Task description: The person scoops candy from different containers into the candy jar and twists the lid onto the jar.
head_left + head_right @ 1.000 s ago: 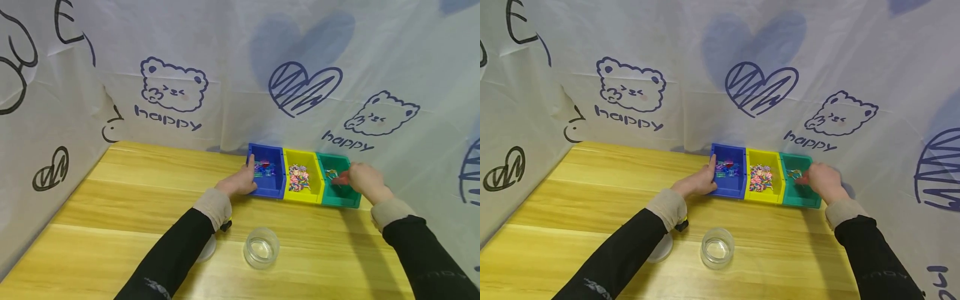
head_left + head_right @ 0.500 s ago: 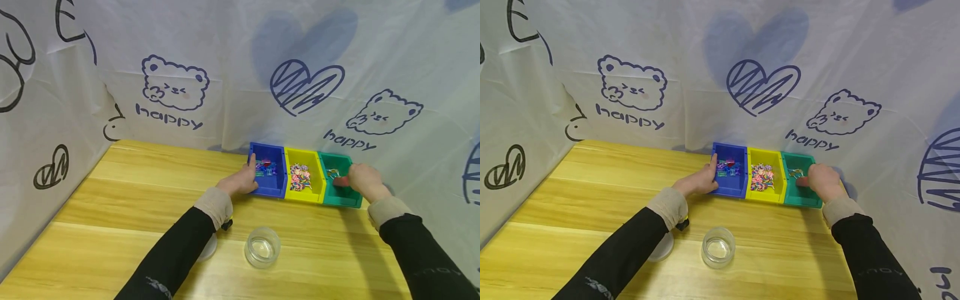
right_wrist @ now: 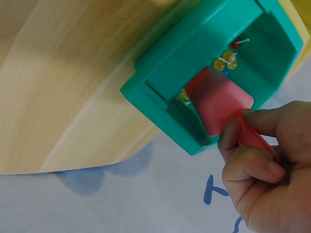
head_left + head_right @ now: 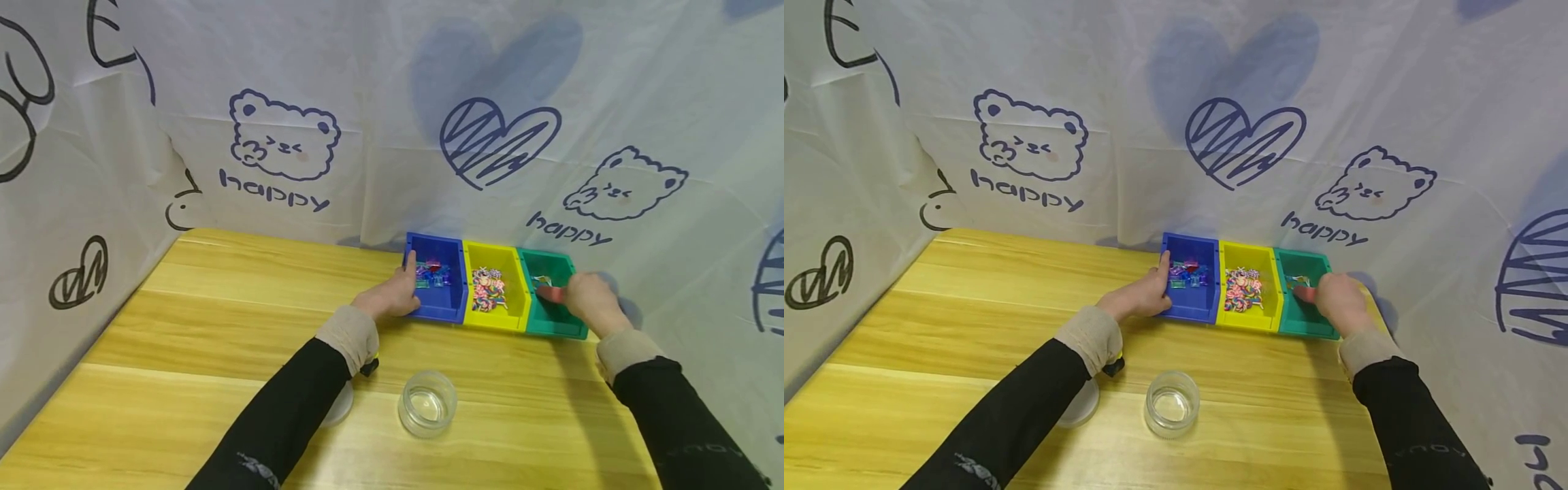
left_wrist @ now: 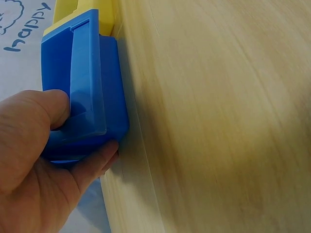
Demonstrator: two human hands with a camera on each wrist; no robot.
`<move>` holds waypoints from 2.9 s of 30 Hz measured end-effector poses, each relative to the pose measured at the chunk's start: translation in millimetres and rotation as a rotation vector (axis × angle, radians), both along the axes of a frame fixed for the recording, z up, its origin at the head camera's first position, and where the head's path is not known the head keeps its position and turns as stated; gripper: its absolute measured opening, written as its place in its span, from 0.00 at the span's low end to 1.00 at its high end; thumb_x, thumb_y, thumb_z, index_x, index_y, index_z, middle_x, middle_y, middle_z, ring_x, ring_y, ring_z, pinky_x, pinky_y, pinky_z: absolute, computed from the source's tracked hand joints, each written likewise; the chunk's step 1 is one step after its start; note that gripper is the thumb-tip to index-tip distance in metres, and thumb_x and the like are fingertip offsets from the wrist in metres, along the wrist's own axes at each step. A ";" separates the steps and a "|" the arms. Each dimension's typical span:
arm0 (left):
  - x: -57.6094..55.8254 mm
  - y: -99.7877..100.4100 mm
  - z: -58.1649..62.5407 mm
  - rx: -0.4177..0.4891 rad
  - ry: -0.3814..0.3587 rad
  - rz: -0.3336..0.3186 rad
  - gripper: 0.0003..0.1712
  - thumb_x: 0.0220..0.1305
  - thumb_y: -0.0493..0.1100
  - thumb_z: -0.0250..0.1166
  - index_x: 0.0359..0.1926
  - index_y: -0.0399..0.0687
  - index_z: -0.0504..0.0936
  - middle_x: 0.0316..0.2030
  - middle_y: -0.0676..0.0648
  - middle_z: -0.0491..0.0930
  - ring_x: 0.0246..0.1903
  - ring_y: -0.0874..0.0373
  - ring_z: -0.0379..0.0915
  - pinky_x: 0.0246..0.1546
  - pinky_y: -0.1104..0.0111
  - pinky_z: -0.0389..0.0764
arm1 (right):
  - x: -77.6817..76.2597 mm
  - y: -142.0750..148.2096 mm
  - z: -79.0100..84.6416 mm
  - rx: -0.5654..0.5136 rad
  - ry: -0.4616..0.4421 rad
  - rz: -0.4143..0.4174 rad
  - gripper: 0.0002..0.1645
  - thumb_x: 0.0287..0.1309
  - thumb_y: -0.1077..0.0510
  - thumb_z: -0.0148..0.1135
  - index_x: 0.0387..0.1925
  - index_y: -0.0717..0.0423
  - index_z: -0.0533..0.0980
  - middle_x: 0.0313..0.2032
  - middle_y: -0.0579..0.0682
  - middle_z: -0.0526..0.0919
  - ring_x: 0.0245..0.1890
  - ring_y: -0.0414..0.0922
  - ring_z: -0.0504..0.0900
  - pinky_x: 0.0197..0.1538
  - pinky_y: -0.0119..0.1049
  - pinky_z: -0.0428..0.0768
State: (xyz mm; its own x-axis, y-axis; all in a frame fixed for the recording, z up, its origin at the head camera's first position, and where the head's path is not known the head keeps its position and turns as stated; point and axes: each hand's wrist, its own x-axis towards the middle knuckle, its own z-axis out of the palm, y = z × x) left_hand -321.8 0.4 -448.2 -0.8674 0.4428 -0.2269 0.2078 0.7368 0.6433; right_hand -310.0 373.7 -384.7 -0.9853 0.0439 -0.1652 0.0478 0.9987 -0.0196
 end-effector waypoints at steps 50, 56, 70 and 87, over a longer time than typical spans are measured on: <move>4.0 -1.3 3.7 -0.021 0.021 -0.006 0.58 0.74 0.38 0.58 0.80 0.42 0.19 0.79 0.25 0.42 0.78 0.40 0.50 0.77 0.57 0.57 | -31.1 25.9 -21.9 -0.090 0.161 0.207 0.15 0.75 0.62 0.54 0.49 0.74 0.77 0.44 0.72 0.82 0.43 0.67 0.81 0.47 0.64 0.80; 4.4 -1.4 1.9 -0.020 0.022 -0.003 0.59 0.74 0.39 0.58 0.80 0.43 0.19 0.79 0.25 0.42 0.78 0.40 0.50 0.77 0.57 0.57 | -39.5 34.3 -26.6 -0.167 0.162 0.303 0.15 0.76 0.61 0.56 0.49 0.74 0.77 0.44 0.70 0.83 0.40 0.62 0.79 0.49 0.62 0.79; 4.0 0.6 4.8 -0.010 0.015 -0.004 0.59 0.74 0.38 0.58 0.80 0.43 0.19 0.79 0.25 0.42 0.77 0.41 0.54 0.76 0.57 0.61 | -41.9 42.4 -28.9 -0.306 0.198 0.369 0.12 0.73 0.65 0.59 0.50 0.73 0.79 0.47 0.73 0.83 0.43 0.65 0.74 0.52 0.65 0.73; 4.9 0.1 3.7 -0.017 0.024 0.006 0.58 0.74 0.39 0.59 0.81 0.42 0.21 0.79 0.25 0.44 0.77 0.40 0.55 0.76 0.56 0.60 | -41.8 49.6 -26.9 -0.408 0.078 0.323 0.13 0.72 0.66 0.60 0.52 0.70 0.80 0.42 0.63 0.84 0.38 0.54 0.77 0.46 0.50 0.80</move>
State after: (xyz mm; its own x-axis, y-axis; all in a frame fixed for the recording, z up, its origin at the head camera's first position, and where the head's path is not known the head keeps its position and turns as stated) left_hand -316.9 0.5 -444.5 -0.8756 0.4334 -0.2133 0.2186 0.7493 0.6252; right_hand -351.9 423.3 -411.6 -0.9480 -0.3168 -0.0311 -0.2784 0.8725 -0.4015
